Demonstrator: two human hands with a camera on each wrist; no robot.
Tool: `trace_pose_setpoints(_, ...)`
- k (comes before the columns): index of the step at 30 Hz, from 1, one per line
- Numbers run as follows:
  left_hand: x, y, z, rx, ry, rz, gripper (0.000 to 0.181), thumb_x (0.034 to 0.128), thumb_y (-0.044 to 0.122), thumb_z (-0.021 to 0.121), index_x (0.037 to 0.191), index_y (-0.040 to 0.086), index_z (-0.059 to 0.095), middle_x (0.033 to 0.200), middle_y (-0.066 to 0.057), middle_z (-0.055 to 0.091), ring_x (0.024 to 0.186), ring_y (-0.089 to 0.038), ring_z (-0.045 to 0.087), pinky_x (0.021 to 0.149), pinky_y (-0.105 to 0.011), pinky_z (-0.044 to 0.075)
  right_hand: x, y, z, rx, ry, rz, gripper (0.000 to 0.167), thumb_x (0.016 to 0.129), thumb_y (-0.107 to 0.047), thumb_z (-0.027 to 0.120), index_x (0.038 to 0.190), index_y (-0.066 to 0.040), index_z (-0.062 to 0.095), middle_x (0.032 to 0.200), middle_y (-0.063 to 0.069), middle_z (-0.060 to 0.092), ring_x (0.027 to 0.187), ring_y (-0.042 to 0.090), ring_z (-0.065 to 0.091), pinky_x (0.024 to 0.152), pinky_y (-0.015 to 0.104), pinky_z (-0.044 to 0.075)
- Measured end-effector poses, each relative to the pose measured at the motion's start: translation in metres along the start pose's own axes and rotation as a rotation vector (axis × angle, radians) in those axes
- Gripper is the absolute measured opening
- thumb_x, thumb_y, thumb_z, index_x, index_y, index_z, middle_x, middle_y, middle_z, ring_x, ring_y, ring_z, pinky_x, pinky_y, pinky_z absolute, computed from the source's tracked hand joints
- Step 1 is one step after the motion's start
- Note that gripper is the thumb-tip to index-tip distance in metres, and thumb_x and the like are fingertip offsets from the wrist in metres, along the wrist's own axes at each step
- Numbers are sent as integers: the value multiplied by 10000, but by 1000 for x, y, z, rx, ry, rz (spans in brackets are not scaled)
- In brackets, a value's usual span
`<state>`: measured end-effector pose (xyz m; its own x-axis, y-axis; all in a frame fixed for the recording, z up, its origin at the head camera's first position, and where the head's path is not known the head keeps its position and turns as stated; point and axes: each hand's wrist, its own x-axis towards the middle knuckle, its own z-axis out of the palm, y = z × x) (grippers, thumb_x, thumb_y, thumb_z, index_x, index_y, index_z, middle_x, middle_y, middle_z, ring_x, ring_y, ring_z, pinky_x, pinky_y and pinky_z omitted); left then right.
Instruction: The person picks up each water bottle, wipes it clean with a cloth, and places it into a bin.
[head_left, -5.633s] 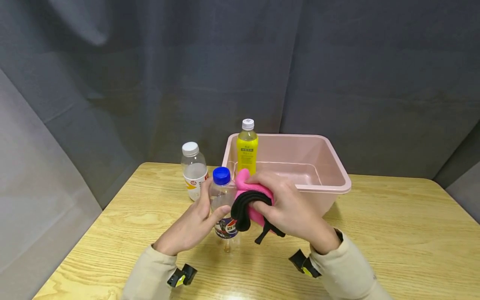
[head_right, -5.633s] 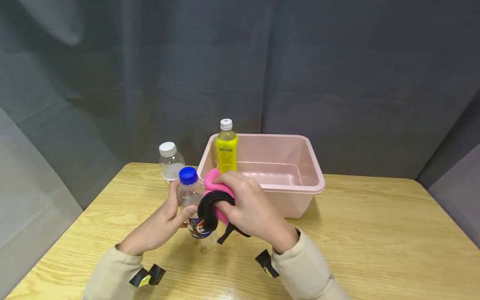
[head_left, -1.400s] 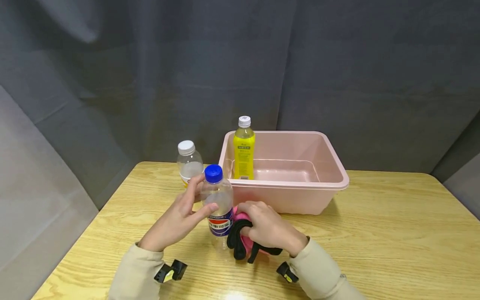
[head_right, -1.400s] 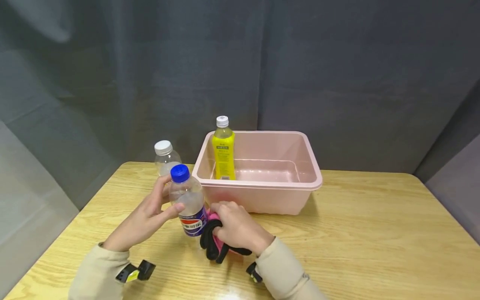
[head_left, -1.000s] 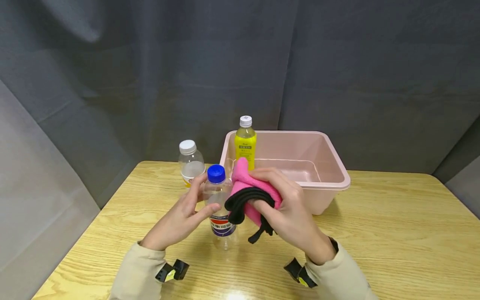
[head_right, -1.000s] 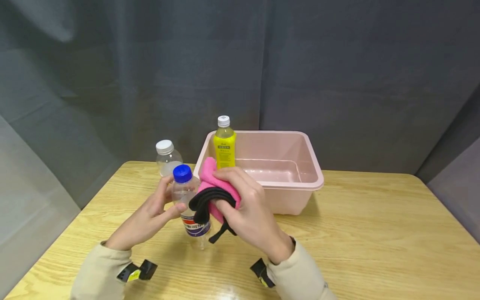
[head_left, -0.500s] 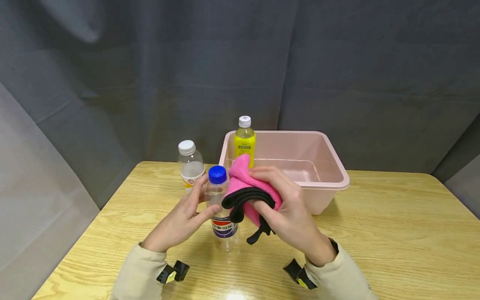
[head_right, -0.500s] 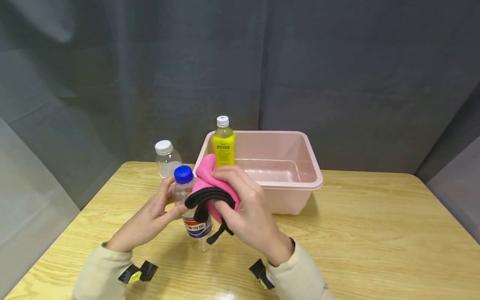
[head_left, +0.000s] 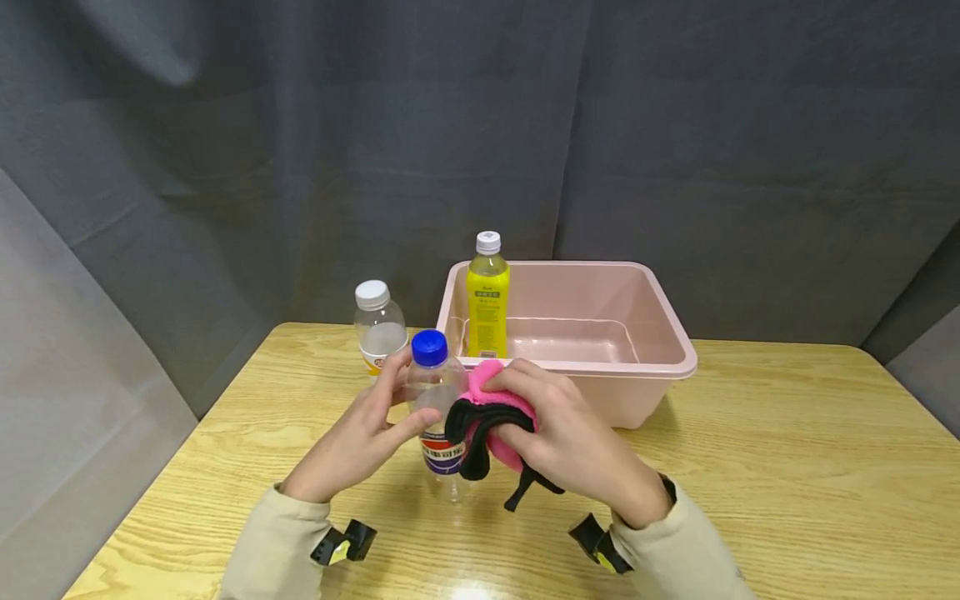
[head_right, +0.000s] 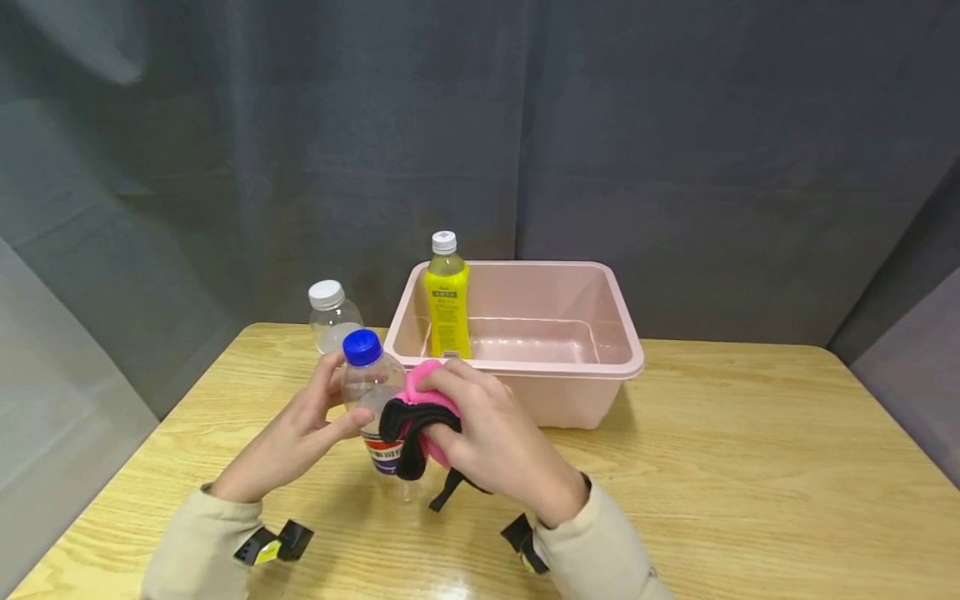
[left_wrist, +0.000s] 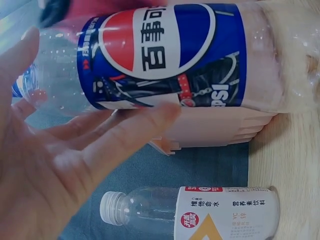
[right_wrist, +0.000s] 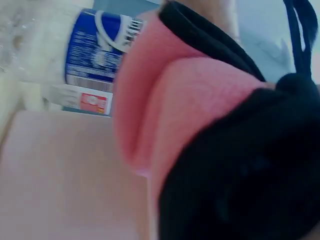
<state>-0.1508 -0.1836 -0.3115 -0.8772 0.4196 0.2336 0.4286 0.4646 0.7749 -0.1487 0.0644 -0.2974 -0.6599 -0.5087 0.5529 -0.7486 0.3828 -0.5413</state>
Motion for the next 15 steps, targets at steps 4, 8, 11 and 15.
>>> trace_pose_setpoints(4,0,0,0,-8,-1,3,669,1038,304,605,1560,191,203,1441,-243,498,1244,-448,561,874,-569,566,-1,15,15,-82,-196,60,295,781,64,734,1031,-90,701,957,-40,654,855,139,599,785,344,541)
trace_pose_setpoints(8,0,0,1,-3,-3,20,671,1037,286,608,1560,174,203,1445,-252,486,1245,-460,558,852,-568,574,-4,29,34,-164,-404,154,288,768,78,726,1025,-52,706,946,7,674,857,174,604,766,353,538)
trace_pose_setpoints(11,-1,0,1,6,-4,30,671,1037,285,607,1560,172,201,1445,-257,483,1242,-462,560,848,-574,574,-4,34,42,-177,-478,204,285,762,93,730,1014,-39,709,919,21,677,816,168,586,708,321,523)
trace_pose_setpoints(15,0,0,1,9,-4,39,674,1036,271,608,1561,167,198,1454,-265,470,1239,-466,561,847,-570,574,-5,36,43,-176,-480,209,299,751,100,734,1020,-31,718,934,33,692,817,162,595,714,320,534)
